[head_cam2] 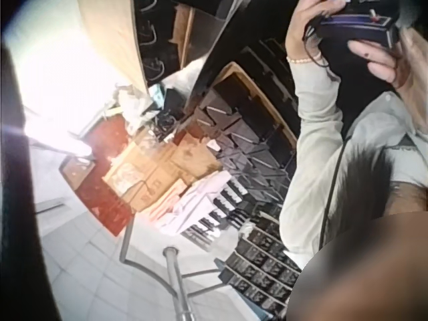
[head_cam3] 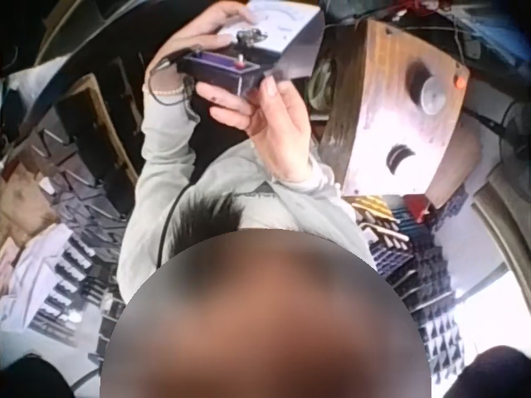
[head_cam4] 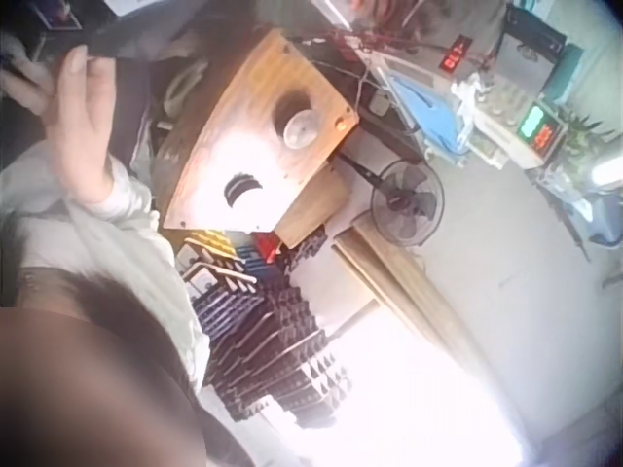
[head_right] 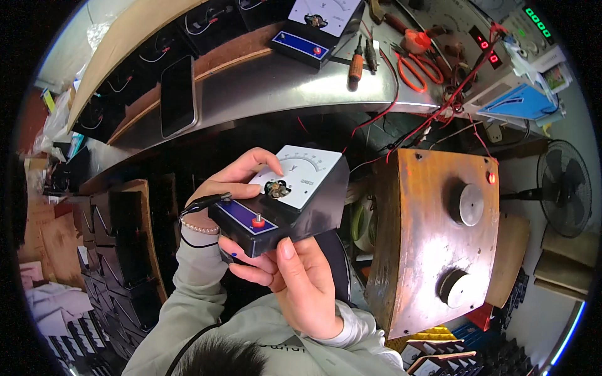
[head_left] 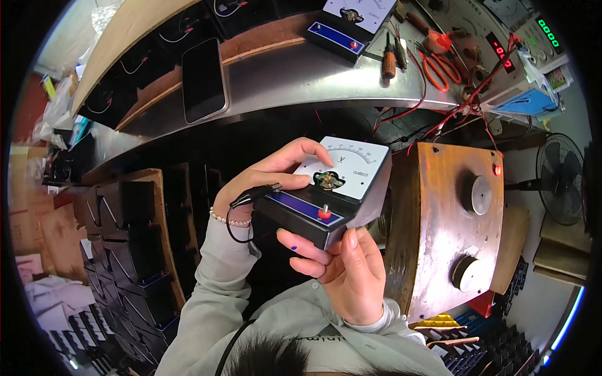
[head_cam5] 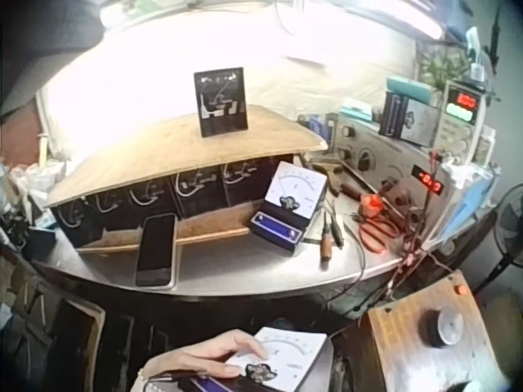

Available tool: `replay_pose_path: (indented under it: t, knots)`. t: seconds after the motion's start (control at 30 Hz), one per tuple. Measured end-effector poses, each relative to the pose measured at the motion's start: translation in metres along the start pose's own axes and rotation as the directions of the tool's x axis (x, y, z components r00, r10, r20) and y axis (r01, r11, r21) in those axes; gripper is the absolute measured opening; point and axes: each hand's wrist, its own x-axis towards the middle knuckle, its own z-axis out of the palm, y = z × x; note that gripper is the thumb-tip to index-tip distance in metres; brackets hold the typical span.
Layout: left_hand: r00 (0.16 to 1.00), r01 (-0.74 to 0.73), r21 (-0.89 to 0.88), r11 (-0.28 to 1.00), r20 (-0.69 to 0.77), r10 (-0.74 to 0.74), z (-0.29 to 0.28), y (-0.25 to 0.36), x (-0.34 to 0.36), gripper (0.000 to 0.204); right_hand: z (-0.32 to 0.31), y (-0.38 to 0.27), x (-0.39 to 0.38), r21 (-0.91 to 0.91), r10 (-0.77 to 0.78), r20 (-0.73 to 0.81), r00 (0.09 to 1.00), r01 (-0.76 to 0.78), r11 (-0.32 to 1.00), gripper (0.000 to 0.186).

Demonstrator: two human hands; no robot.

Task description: Testing and inspecting analog voltmeters at a workshop bench using test leads and a screwdriver.

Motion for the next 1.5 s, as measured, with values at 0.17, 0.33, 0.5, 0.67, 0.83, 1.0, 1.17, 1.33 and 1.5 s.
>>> replay_pose_path:
  t: [0.17, 0.33, 0.5, 0.67, 0.83, 1.0, 1.17, 1.33, 1.5]
  knots:
    - [1.000, 0.018, 0.004, 1.000, 0.000, -0.018, -0.001, -0.001, 0.001, 0.036, 0.009, -0.002, -0.004, -0.091, -0.001, -0.100, 0.995, -0.008, 0.996, 0.043]
    - [0.999, -0.031, 0.017, 0.999, 0.033, 0.031, 0.005, 0.002, 0.005, 0.040, 0.009, -0.002, -0.007, -0.171, -0.030, -0.148, 0.989, 0.005, 0.985, 0.045]
    - [0.999, -0.013, -0.009, 1.000, 0.030, 0.014, 0.011, 0.004, 0.002, 0.040, 0.008, -0.001, -0.013, -0.179, -0.058, -0.134, 0.989, 0.033, 0.983, 0.044]
    - [0.998, -0.014, 0.075, 0.997, 0.063, 0.009, 0.006, 0.000, -0.002, 0.039, 0.005, 0.003, -0.016, -0.185, -0.056, -0.115, 0.992, 0.033, 0.982, 0.045]
    - [0.994, -0.070, 0.152, 0.986, 0.088, 0.057, 0.007, 0.012, -0.004, 0.039, 0.000, 0.005, -0.015, -0.065, -0.033, 0.010, 0.999, 0.034, 0.997, 0.044]
    - [0.978, -0.180, 0.272, 0.945, 0.154, 0.142, -0.001, 0.027, 0.002, 0.041, 0.012, 0.001, -0.001, -0.197, -0.044, -0.184, 0.982, 0.007, 0.980, 0.057]
    - [0.893, -0.392, 0.658, 0.643, 0.105, 0.437, 0.025, 0.075, 0.003, 0.047, -0.002, -0.040, 0.028, -0.294, -0.070, 0.014, 0.997, 0.071, 0.953, 0.054]
    - [0.730, -0.459, 0.885, 0.079, 0.326, 0.601, 0.065, 0.148, 0.015, 0.050, 0.025, -0.097, 0.054, -0.507, -0.192, 0.193, 0.962, 0.265, 0.820, 0.045]
    - [0.533, -0.461, 0.828, -0.319, 0.546, 0.646, 0.109, 0.216, 0.016, 0.052, 0.068, -0.129, 0.062, -0.429, -0.424, 0.392, 0.817, 0.569, 0.701, 0.045]
